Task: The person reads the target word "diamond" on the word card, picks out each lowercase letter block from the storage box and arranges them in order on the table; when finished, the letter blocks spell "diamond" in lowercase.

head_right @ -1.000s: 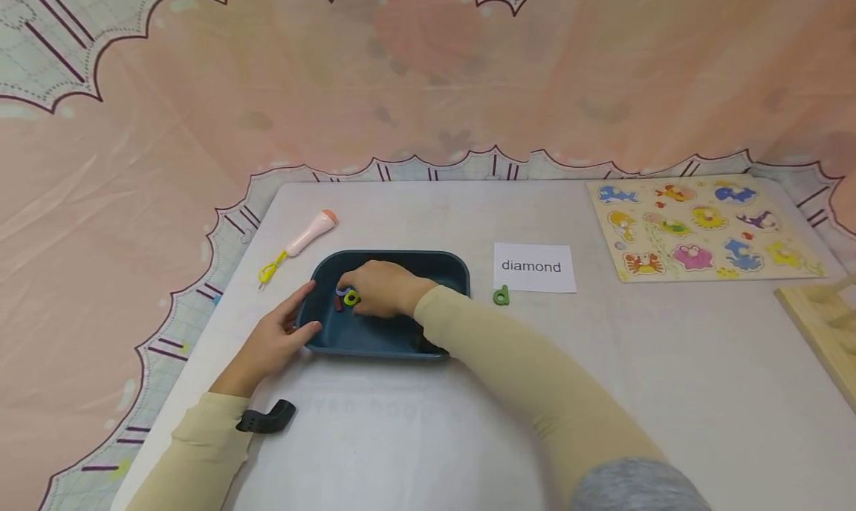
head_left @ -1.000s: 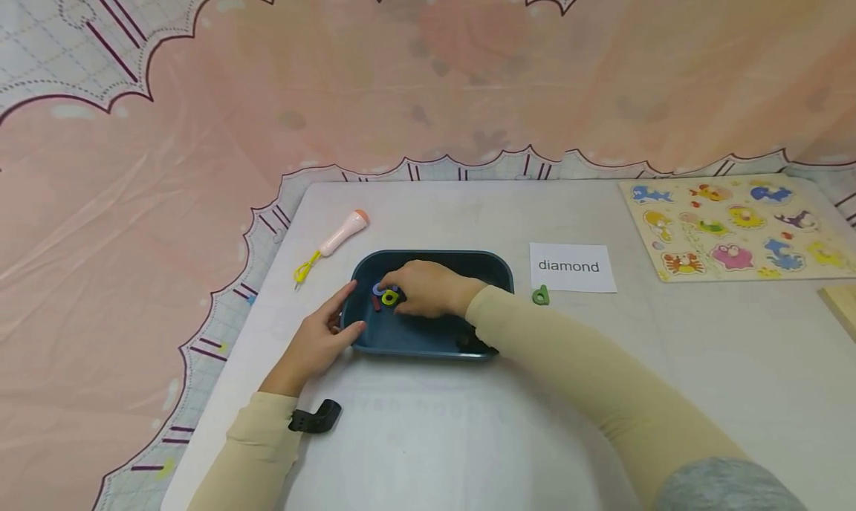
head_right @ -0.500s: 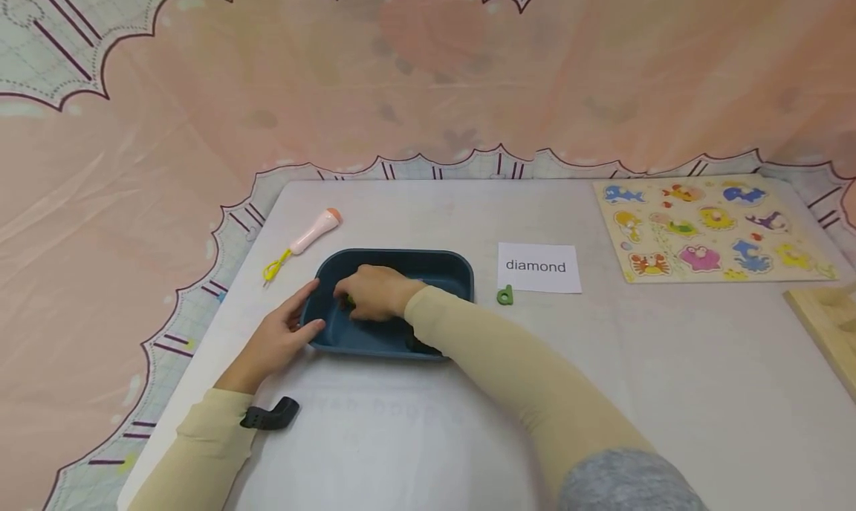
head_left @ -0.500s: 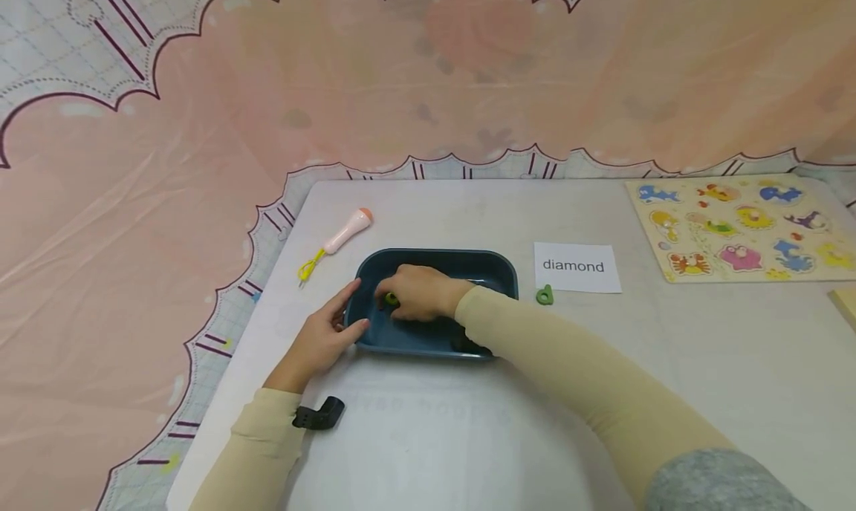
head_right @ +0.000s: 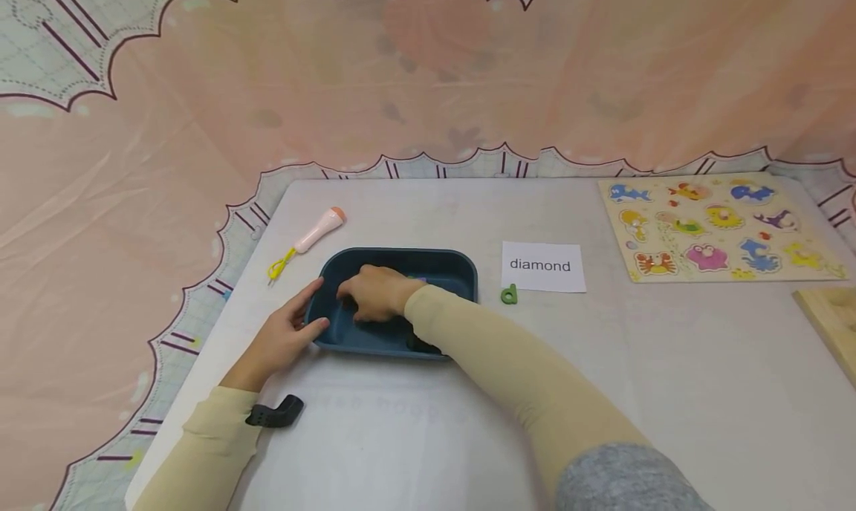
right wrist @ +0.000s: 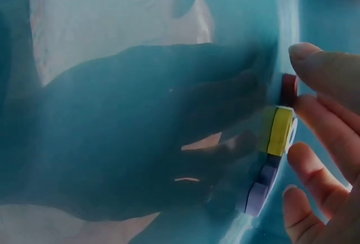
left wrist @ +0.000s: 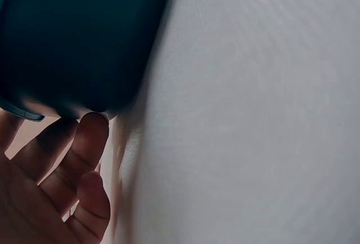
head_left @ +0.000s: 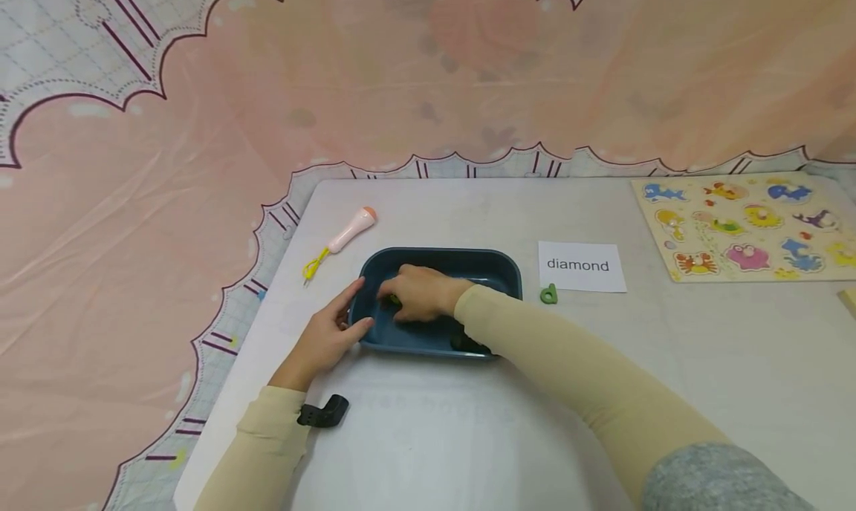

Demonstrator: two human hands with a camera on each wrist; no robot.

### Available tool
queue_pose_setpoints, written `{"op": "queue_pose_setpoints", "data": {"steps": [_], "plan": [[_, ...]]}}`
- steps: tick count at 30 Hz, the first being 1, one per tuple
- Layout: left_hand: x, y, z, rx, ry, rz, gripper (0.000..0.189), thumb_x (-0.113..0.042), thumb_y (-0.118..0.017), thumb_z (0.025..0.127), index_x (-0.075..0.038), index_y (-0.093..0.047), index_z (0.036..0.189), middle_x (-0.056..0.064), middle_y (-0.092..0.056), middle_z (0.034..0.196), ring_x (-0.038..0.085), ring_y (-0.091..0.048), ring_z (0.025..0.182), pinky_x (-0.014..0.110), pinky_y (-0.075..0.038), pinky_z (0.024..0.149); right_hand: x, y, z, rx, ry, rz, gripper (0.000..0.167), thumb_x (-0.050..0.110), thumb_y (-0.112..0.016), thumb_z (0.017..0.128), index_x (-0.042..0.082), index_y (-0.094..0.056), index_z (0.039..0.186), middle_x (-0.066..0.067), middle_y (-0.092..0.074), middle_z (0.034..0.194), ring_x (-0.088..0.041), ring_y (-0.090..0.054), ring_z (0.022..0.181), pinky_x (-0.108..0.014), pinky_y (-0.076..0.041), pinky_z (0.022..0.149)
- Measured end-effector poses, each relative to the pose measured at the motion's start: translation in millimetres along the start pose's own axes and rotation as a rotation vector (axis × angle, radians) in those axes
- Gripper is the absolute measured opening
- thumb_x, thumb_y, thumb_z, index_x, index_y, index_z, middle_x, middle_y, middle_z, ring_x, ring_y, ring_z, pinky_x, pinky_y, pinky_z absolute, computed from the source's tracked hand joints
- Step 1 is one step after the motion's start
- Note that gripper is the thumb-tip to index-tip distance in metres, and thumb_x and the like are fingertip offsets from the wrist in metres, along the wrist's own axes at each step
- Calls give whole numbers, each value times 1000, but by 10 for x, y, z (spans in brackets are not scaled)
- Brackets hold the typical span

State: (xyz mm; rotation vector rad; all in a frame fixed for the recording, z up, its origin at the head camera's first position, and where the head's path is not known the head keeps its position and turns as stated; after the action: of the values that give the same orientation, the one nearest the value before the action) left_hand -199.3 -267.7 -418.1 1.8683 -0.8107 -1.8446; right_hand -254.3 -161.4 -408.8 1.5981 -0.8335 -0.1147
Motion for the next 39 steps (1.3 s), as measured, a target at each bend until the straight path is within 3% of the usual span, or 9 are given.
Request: {"op": "queue_pose_setpoints", "data": {"steps": [7,14,28,35,39], "plan": [[-1,16,9,-16,-1,11,70,-29,-67,96,-18,-35,157,15,-58,124,22,-53,83,33,-44,69,-2,44,8,-49,12,7,36,26,-68,97,21,-65,133,4,-64,116,-16,-50,110,-32,-46,97],[-13,4,7,-8,-6,-3,71,-29,-67,97,-17,-33,158,19,-49,146,25,-59,98,35,-49,76,17,19,9,-24,22,-26,37,28,-67,97,20,-64,133,3,-63,116,-16,-51,108,-32,-46,94],[4,2,13,-9,-14,-14,70,-27,-67,97,-18,-33,158,19,-57,136,23,-60,94,33,-49,73,90,17,23,-48,90,-100,31,27,-65,98,19,-68,128,4,-66,115,-18,-52,111,-33,-46,94],[11,-9,13,-6,-11,-10,70,-28,-66,97,-18,-34,158,21,-54,140,26,-62,100,34,-50,76,35,125,-17,-82,41,-41,30,29,-67,97,19,-69,126,4,-65,111,-15,-52,107,-31,-46,95],[16,-2,3,-12,-2,-2,71,-29,-68,96,-18,-34,158,20,-52,143,27,-62,101,35,-49,77,31,238,-43,-116,54,-3,30,28,-67,98,16,-68,125,2,-67,113,-14,-55,103,-32,-46,97]]}}
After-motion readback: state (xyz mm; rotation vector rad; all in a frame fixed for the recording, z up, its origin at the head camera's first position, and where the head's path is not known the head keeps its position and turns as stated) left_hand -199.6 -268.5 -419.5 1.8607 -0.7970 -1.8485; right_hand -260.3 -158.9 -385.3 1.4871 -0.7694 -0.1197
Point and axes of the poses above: each hand's wrist, its own z-axis towards the middle knuckle, its own y-axis out of the back of the hand, x = y × z, the point moved 10 cm from there along z, towards the middle knuckle
